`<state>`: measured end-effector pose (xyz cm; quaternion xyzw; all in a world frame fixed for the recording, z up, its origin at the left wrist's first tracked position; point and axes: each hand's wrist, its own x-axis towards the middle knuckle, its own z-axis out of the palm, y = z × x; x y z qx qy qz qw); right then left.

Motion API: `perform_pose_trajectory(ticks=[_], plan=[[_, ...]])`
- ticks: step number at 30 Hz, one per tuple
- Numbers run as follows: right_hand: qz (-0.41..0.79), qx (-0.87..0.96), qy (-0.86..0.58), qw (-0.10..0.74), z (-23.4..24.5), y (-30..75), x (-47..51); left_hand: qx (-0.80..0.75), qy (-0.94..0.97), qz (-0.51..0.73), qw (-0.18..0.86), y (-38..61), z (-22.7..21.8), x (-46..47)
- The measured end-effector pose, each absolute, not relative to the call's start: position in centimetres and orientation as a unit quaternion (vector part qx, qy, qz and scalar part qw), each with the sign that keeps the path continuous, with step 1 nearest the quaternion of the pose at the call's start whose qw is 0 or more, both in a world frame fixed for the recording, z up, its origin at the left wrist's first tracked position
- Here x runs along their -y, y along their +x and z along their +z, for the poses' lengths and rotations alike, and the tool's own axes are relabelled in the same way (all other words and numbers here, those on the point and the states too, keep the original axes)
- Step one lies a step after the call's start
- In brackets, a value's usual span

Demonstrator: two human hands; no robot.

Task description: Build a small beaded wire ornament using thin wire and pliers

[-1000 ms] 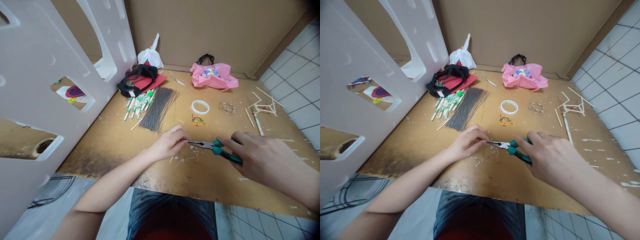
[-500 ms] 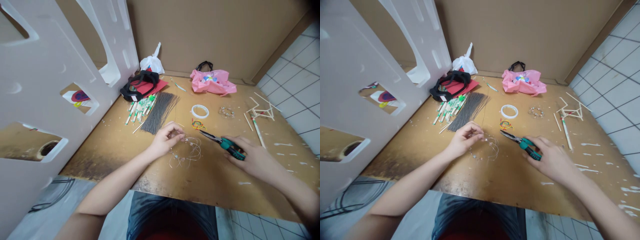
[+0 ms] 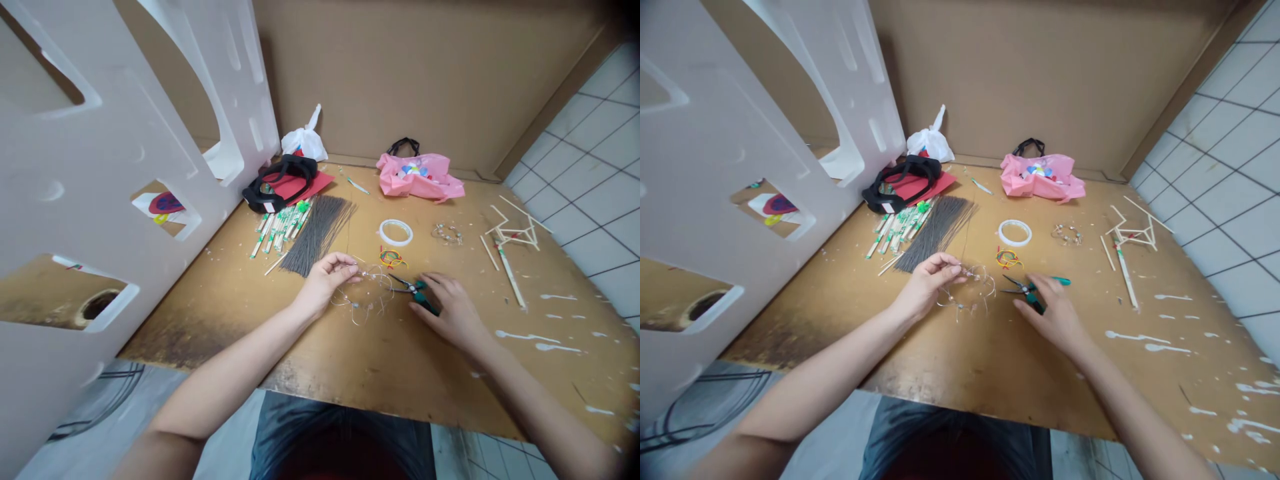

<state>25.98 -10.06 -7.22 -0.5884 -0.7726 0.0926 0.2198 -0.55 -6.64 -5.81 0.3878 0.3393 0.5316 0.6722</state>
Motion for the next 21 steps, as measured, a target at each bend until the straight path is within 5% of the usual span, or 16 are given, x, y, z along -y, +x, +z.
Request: perform_pose_trajectory(ticks=[4,6,12,21], plan=[[0.457,0.636,-0.530,0.324,-5.1,21.2,10.3,-0.340,0.396,0.547,0.655,-0.2,-6.1,6.9],[0.538,0.602,-0.489,0.329,-4.8,19.2,10.1,-0.349,0.417,0.550,0.634,-0.2,-6.2,7.0],[0.605,0.563,-0.440,0.351,-5.7,18.6,9.4,-0.398,0.504,0.503,0.578,-0.3,-6.0,7.1],[0.683,0.483,-0.404,0.370,-5.7,19.6,9.5,-0.301,0.321,0.364,0.821,-0.2,-6.7,6.8]])
